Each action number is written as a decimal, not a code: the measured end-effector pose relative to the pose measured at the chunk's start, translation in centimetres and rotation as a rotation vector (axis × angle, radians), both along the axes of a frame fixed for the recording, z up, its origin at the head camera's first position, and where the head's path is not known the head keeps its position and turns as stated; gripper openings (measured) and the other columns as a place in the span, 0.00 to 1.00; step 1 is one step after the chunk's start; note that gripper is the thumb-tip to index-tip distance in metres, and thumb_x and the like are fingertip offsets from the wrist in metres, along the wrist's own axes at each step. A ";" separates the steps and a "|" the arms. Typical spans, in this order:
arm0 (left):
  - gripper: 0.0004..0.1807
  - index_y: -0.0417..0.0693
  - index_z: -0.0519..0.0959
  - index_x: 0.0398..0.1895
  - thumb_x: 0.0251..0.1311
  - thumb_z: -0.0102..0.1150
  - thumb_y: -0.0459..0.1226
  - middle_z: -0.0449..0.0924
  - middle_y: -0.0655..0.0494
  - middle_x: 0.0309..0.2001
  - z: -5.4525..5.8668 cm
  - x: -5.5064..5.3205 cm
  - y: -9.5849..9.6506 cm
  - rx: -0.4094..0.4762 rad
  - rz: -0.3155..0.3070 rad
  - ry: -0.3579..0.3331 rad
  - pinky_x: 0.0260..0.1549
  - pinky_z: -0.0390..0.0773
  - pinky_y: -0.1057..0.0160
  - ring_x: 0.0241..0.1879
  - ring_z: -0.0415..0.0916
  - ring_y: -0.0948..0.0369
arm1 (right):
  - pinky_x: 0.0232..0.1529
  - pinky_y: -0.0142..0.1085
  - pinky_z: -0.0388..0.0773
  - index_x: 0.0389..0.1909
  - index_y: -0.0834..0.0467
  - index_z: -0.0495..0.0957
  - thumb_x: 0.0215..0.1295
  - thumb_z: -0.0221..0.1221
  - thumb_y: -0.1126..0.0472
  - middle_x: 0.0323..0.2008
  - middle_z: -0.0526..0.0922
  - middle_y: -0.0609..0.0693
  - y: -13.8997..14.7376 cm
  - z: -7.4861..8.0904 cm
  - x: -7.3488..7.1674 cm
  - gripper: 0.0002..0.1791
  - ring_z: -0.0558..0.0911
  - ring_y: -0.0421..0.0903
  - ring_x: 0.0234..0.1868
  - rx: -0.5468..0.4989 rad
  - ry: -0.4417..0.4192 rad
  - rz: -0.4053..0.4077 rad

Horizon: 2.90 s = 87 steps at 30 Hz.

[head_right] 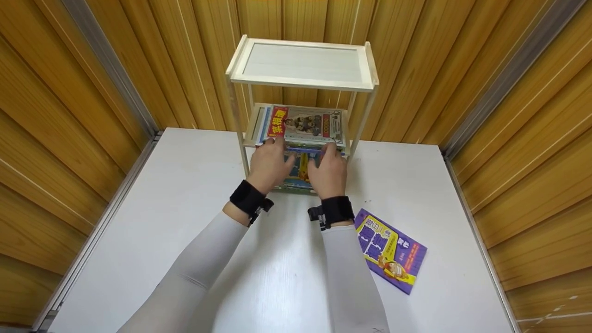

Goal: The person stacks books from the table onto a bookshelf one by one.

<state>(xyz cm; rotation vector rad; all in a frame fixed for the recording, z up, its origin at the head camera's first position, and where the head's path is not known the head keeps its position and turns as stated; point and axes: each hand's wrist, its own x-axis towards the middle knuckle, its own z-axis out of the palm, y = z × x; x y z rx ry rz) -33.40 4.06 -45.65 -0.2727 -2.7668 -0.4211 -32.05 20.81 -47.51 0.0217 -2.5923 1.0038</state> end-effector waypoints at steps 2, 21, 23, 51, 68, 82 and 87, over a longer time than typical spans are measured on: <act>0.33 0.40 0.75 0.70 0.75 0.58 0.56 0.87 0.42 0.55 -0.2 0.0 0.0 0.008 0.001 0.012 0.38 0.88 0.56 0.38 0.89 0.53 | 0.30 0.43 0.63 0.56 0.64 0.69 0.75 0.60 0.53 0.25 0.71 0.51 0.1 -0.1 0.2 0.21 0.72 0.51 0.25 -0.009 -0.007 0.003; 0.33 0.41 0.80 0.63 0.72 0.62 0.59 0.88 0.42 0.53 -6.2 6.5 -1.4 -0.055 -0.194 -0.062 0.47 0.88 0.50 0.51 0.86 0.46 | 0.69 0.62 0.72 0.69 0.67 0.74 0.74 0.64 0.52 0.65 0.79 0.69 0.0 -5.5 7.2 0.31 0.76 0.69 0.67 0.141 -0.084 0.066; 0.35 0.41 0.80 0.64 0.72 0.61 0.61 0.85 0.40 0.58 -7.2 7.3 -1.6 -0.059 -0.176 -0.085 0.50 0.86 0.47 0.56 0.83 0.44 | 0.72 0.64 0.69 0.71 0.67 0.73 0.74 0.64 0.51 0.70 0.75 0.71 0.0 -6.5 8.1 0.33 0.72 0.71 0.72 0.166 -0.107 0.073; 0.46 0.43 0.69 0.78 0.71 0.55 0.67 0.72 0.31 0.73 -12.9 12.4 -1.2 0.003 -0.078 -0.272 0.71 0.70 0.34 0.76 0.66 0.34 | 0.76 0.68 0.62 0.81 0.63 0.61 0.73 0.65 0.44 0.79 0.60 0.75 1.5 -12.7 14.4 0.45 0.61 0.77 0.78 0.344 -0.288 0.045; 0.38 0.49 0.79 0.67 0.71 0.54 0.69 0.83 0.49 0.55 -14.2 11.1 9.3 -0.042 -0.127 -0.354 0.51 0.84 0.54 0.54 0.79 0.55 | 0.59 0.70 0.72 0.74 0.76 0.62 0.74 0.62 0.50 0.61 0.70 0.82 11.0 -13.4 16.0 0.41 0.71 0.79 0.61 0.202 -0.337 -0.326; 0.33 0.47 0.82 0.59 0.69 0.59 0.64 0.78 0.56 0.43 -15.3 11.4 15.5 -0.022 -0.148 -0.455 0.38 0.78 0.63 0.41 0.71 0.61 | 0.51 0.63 0.76 0.64 0.85 0.60 0.77 0.49 0.41 0.51 0.65 0.80 19.1 -14.2 18.1 0.46 0.67 0.75 0.53 0.101 -0.726 -0.596; 0.33 0.46 0.84 0.56 0.68 0.61 0.64 0.78 0.56 0.43 -15.3 11.6 16.7 -0.014 -0.131 -0.495 0.37 0.74 0.65 0.40 0.70 0.62 | 0.49 0.59 0.76 0.63 0.85 0.61 0.77 0.47 0.38 0.51 0.65 0.79 19.2 -14.3 18.2 0.48 0.71 0.72 0.49 0.053 -0.765 -0.573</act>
